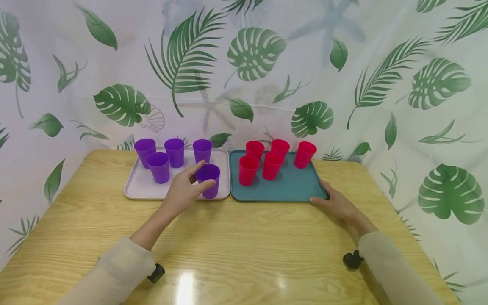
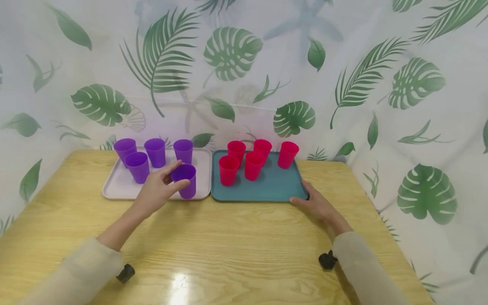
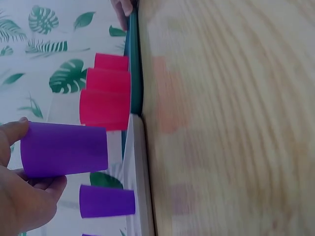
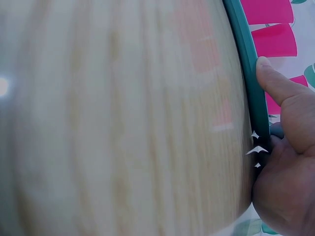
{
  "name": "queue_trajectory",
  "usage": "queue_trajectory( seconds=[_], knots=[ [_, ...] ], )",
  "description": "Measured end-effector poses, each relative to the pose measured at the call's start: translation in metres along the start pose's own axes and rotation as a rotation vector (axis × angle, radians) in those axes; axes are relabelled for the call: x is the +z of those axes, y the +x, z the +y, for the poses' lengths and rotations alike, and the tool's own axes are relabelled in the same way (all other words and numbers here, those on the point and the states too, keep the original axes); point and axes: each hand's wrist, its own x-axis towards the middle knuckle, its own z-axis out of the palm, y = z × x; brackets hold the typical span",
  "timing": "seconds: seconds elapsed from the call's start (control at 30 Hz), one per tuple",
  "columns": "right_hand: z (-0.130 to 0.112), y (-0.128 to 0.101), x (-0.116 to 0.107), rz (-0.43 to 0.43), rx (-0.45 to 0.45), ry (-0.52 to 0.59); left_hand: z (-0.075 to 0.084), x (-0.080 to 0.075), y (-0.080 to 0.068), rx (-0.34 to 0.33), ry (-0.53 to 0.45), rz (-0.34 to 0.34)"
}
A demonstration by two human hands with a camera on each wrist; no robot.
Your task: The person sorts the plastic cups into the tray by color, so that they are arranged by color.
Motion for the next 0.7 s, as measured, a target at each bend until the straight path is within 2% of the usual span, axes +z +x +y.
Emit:
queue_trajectory(
  seconds=[0.23, 0.4, 0.57, 0.7],
  knots=[
    [0.000, 0.000, 0.000, -0.001, 0.001, 0.003, -0.010, -0.024, 0.008, -0.036, 0.025, 0.072],
    [0.001, 0.001, -0.001, 0.002, -0.004, -0.009, -0.017, -0.036, 0.018, -0.078, 0.088, 0.143],
    [0.002, 0.002, -0.001, 0.001, -0.004, 0.008, -0.020, -0.040, 0.026, -0.122, 0.113, 0.182],
    [0.003, 0.002, -0.001, -0.001, 0.003, 0.007, -0.024, -0.037, 0.031, -0.138, 0.143, 0.181]
  ],
)
